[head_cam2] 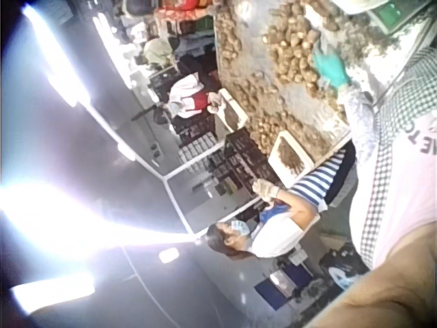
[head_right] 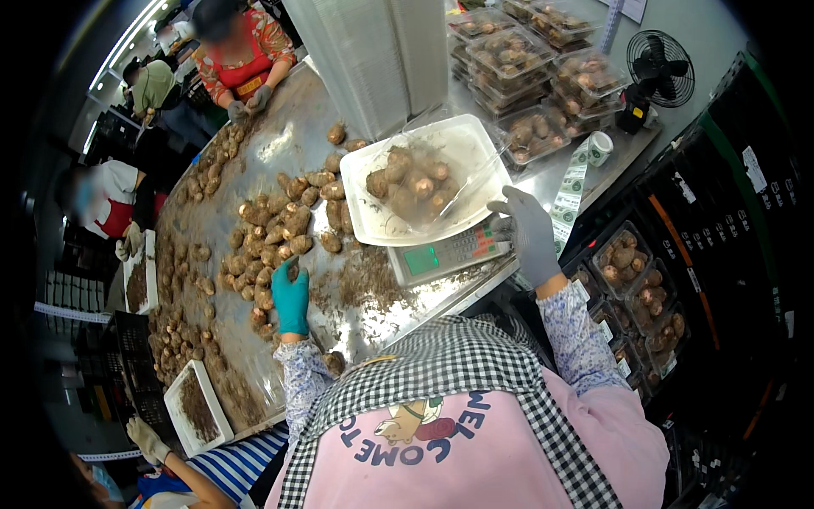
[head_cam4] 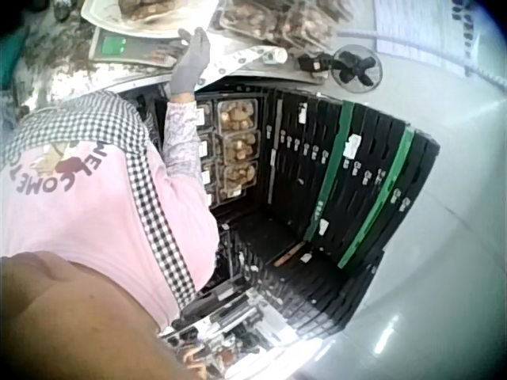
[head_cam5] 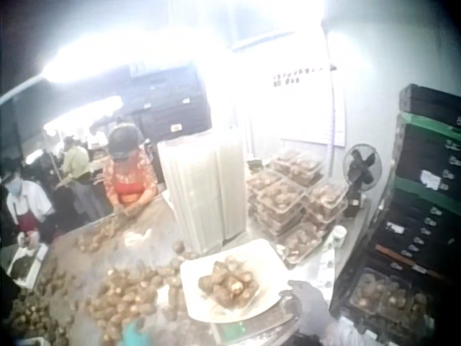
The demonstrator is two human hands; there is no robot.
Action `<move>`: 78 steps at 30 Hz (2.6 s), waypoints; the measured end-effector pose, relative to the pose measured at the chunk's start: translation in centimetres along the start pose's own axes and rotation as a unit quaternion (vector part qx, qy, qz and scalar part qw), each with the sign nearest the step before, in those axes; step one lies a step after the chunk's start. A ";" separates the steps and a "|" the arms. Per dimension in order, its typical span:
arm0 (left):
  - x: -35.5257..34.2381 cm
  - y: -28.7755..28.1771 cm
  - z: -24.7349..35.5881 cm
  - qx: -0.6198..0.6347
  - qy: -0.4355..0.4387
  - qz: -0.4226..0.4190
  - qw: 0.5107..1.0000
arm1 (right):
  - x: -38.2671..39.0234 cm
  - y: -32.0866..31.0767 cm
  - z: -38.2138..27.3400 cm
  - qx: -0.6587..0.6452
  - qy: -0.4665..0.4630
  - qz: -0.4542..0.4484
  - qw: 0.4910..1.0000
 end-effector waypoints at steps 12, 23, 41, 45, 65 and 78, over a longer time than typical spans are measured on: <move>-6.8 1.5 17.1 0.348 0.116 0.099 0.925 | -3.0 5.9 -2.1 0.135 -0.302 -0.117 0.936; -8.0 9.0 13.7 0.317 0.089 -0.193 0.924 | 3.6 6.0 2.2 0.108 -0.125 0.037 0.986; -7.5 9.5 14.8 0.347 -0.028 -0.236 0.907 | -0.5 6.1 1.7 0.025 0.116 -0.055 0.991; -3.8 10.3 14.6 0.394 -0.104 -0.301 0.862 | -3.4 3.9 0.0 0.141 0.051 -0.060 0.987; -3.6 10.7 14.2 0.424 -0.103 -0.277 0.856 | -4.2 2.1 -0.2 0.163 -0.036 -0.105 0.980; -5.3 11.7 13.9 0.450 -0.191 -0.387 0.782 | -5.9 2.3 1.9 -0.037 0.128 -0.097 0.986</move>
Point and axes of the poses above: each hand's wrist, its own x-axis away from the middle knuckle, its own y-axis out of the palm, z = x × y, the point moved 3 cm from there along -x, towards the middle knuckle, and after that the axes turned 7 degrees about z, right-handed, at the moved point
